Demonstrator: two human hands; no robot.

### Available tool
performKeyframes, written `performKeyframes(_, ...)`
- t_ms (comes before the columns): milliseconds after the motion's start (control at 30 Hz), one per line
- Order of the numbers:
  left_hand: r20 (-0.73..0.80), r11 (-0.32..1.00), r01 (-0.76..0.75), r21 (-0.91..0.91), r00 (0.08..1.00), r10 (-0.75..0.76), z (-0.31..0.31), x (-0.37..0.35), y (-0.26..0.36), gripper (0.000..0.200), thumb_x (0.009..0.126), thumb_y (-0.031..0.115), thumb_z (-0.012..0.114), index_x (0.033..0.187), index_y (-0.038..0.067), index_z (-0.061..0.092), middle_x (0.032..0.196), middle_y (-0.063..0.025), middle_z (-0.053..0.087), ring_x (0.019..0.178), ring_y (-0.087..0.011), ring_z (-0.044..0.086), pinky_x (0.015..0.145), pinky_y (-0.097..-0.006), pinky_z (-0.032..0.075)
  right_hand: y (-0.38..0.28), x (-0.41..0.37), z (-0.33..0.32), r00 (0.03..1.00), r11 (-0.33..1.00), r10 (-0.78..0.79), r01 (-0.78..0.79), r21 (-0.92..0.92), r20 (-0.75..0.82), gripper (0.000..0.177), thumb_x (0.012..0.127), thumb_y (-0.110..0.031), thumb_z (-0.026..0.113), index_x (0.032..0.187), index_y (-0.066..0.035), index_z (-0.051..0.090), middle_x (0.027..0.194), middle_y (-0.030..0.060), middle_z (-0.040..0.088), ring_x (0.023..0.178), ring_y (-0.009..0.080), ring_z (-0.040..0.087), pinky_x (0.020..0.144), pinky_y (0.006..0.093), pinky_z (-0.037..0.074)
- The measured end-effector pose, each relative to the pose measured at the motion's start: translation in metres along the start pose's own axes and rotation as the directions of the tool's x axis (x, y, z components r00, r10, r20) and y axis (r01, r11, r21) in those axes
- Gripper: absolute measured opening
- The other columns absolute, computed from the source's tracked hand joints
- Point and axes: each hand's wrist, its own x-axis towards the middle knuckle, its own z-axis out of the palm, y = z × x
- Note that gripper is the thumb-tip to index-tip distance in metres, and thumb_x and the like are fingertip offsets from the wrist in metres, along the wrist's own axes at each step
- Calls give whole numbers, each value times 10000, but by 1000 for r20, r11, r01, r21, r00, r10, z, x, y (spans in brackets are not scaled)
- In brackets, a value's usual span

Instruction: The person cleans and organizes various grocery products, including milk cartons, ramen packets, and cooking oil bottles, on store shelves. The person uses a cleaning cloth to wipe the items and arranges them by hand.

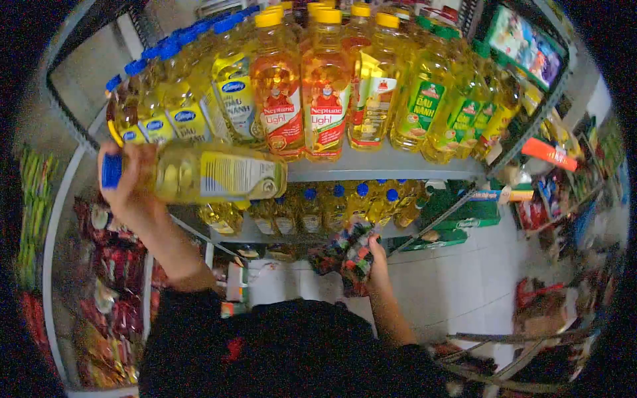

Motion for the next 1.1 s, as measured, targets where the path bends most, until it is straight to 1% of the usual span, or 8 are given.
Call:
performKeyframes(267, 86, 968, 119, 220, 986, -141, 13, 48, -18, 312, 570, -35, 664, 860, -13, 551, 703, -73, 573, 619, -154, 574, 621, -247, 454, -8, -29, -74, 978, 999, -30, 25, -28, -207, 408, 864, -322, 434, 1065, 30, 478, 986, 132, 563, 839, 225, 578, 721, 333, 473)
performKeyframes(500, 156, 937, 5, 349, 986, -63, 29, 73, -60, 307, 604, 29, 697, 881, 3, 569, 734, -57, 584, 634, -132, 574, 604, -226, 453, 18, -25, -73, 935, 993, -116, 110, -39, -335, 364, 832, -316, 500, 995, 10, 505, 868, 96, 568, 732, 202, 578, 637, 331, 476)
performKeyframes(600, 196, 880, -70, 470, 980, -26, 46, 71, -67, 307, 612, 69, 708, 877, -6, 570, 691, -43, 583, 602, -118, 569, 561, -217, 447, 41, -22, -77, 960, 998, -41, 50, 25, -277, 359, 818, -328, 517, 957, 4, 513, 842, 93, 561, 707, 204, 574, 605, 333, 479)
performKeyframes(667, 245, 679, -212, 702, 968, 49, 55, 71, -75, 315, 614, 88, 710, 872, -16, 562, 667, -32, 578, 598, -103, 561, 560, -207, 439, 44, -32, -63, 948, 999, -43, 41, -14, -316, 348, 812, -323, 528, 934, 3, 516, 819, 92, 556, 683, 205, 570, 581, 325, 479)
performKeyframes(733, 242, 769, -185, 611, 969, 42, 52, 80, -91, 318, 613, 111, 715, 860, -12, 557, 662, -21, 571, 581, -84, 539, 546, -209, 430, 54, -33, -69, 962, 992, 79, -101, -70, -261, 463, 830, -393, 461, 1071, 2, 461, 954, 131, 555, 840, 256, 564, 726, 376, 468)
performKeyframes(867, 255, 843, -183, 506, 965, 57, 54, 95, -112, 339, 598, 124, 725, 873, 11, 564, 671, -50, 586, 584, -77, 526, 552, -230, 433, 45, -30, -62, 963, 950, 19, -102, -296, -270, 389, 806, -307, 530, 1018, 16, 484, 891, 130, 568, 735, 223, 592, 611, 328, 498)
performKeyframes(933, 262, 627, -326, 708, 945, 195, 57, 101, -121, 366, 579, 126, 734, 889, 20, 568, 690, -63, 598, 599, -93, 534, 575, -243, 440, 42, -24, -60, 968, 960, -9, -61, -272, -250, 350, 797, -283, 551, 993, 3, 503, 876, 106, 566, 738, 201, 580, 628, 314, 486)
performKeyframes(1100, 251, 640, -257, 724, 963, 103, 58, 114, -136, 412, 572, 133, 737, 929, 29, 561, 736, -73, 612, 627, -142, 557, 618, -278, 452, 36, -12, -36, 978, 970, -57, 6, -243, -202, 341, 793, -250, 553, 998, 13, 482, 883, 105, 561, 741, 201, 583, 630, 329, 490)
